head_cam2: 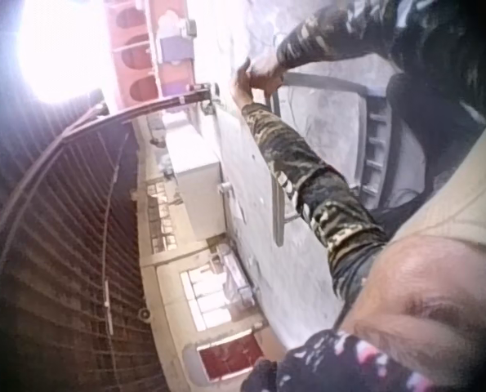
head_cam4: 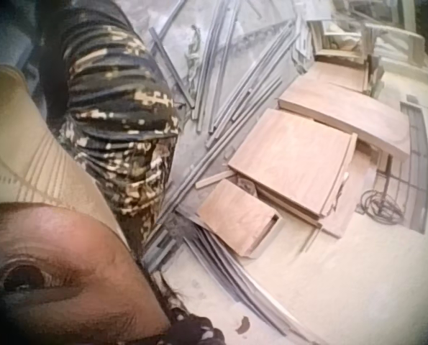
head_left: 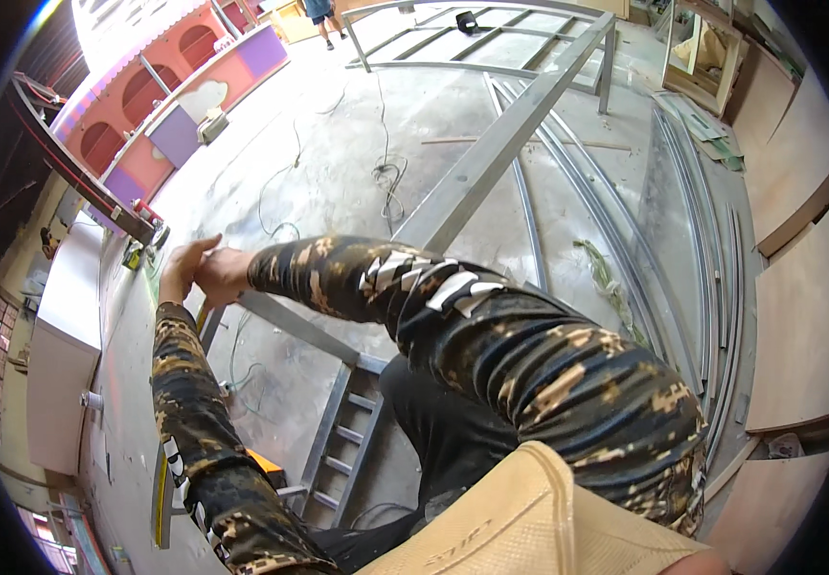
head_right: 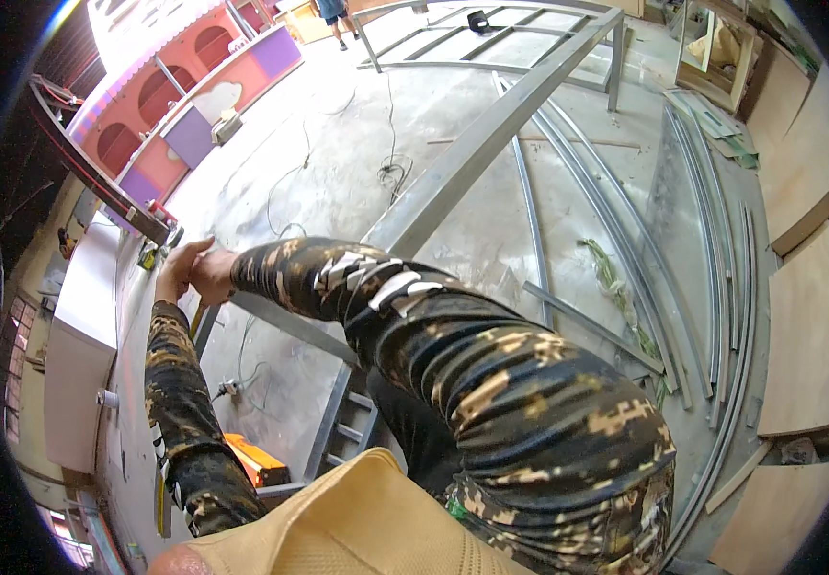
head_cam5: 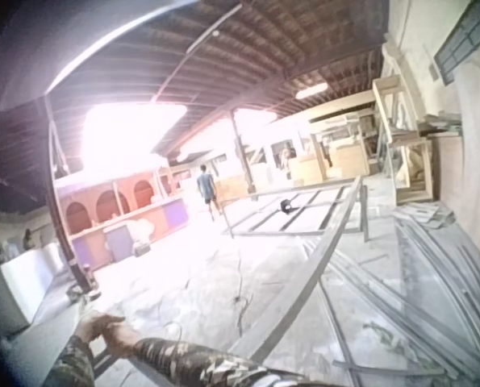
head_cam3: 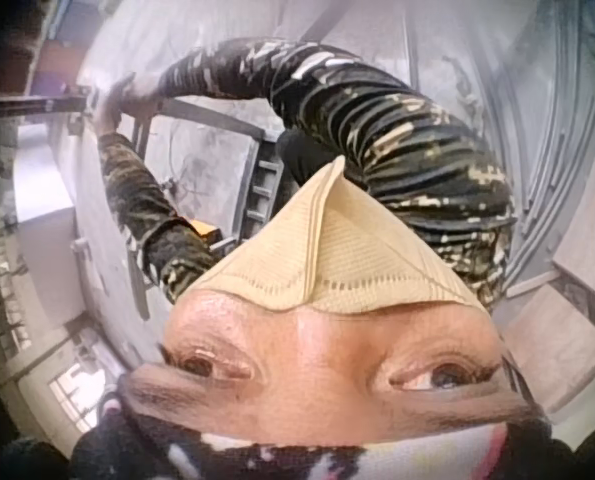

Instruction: Measure the dimensions of a metal frame using a measuring tape.

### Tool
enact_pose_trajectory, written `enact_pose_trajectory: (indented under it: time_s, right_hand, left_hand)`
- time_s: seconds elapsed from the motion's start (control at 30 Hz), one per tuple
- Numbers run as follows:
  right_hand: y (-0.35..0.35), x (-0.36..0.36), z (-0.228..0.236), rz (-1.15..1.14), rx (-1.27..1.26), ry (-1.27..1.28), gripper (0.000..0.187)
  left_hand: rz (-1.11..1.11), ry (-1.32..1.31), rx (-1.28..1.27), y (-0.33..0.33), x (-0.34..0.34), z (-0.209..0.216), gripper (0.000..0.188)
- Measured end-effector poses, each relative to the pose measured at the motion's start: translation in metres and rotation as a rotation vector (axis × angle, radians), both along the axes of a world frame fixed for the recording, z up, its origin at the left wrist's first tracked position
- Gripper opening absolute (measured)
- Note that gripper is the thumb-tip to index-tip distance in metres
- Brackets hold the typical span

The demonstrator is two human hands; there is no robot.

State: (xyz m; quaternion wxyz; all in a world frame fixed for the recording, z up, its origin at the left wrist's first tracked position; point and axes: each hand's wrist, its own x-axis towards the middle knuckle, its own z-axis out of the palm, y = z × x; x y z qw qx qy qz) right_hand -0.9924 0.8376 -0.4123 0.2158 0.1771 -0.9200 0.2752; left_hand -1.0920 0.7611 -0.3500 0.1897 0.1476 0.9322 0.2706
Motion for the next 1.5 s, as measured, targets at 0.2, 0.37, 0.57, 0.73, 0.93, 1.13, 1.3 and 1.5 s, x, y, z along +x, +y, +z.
enact_pose_trajectory:
  time_s: [0.2,0.37,0.57,0.73,0.93,1.13,1.3,1.5]
  right_hand:
    - [-0.011,-0.007,-0.004,-0.015,0.104,-0.059,0.035]
    - [-0.002,-0.047,-0.014,-0.051,0.300,0.053,0.034]
    - [-0.025,-0.032,-0.020,0.025,0.229,0.078,0.030]
    - [-0.010,-0.048,-0.040,0.007,0.003,0.147,0.029]
    - [-0.016,-0.078,-0.054,0.179,-0.449,-0.038,0.034]
    - [0.003,-0.069,-0.069,0.028,-0.159,-0.083,0.035]
    - [0.015,-0.048,-0.063,-0.044,-0.038,-0.154,0.036]
    - [-0.041,-0.005,0.015,-0.007,0.154,-0.240,0.027]
  left_hand:
    - [-0.303,0.087,-0.431,0.026,-0.015,0.001,0.044]
    - [-0.283,0.064,-0.627,0.066,-0.019,0.002,0.048]
    - [-0.482,0.401,-0.892,0.043,-0.021,-0.008,0.054]
    - [-0.201,0.704,-0.653,0.043,-0.044,-0.027,0.045]
    - [-0.778,1.028,0.140,0.116,0.029,-0.010,0.044]
    - [-1.236,0.558,0.290,0.244,0.231,0.023,0.055]
    - [-0.797,0.605,-0.132,0.279,0.186,0.019,0.087]
    - [-0.635,0.696,0.594,0.062,-0.120,0.117,0.026]
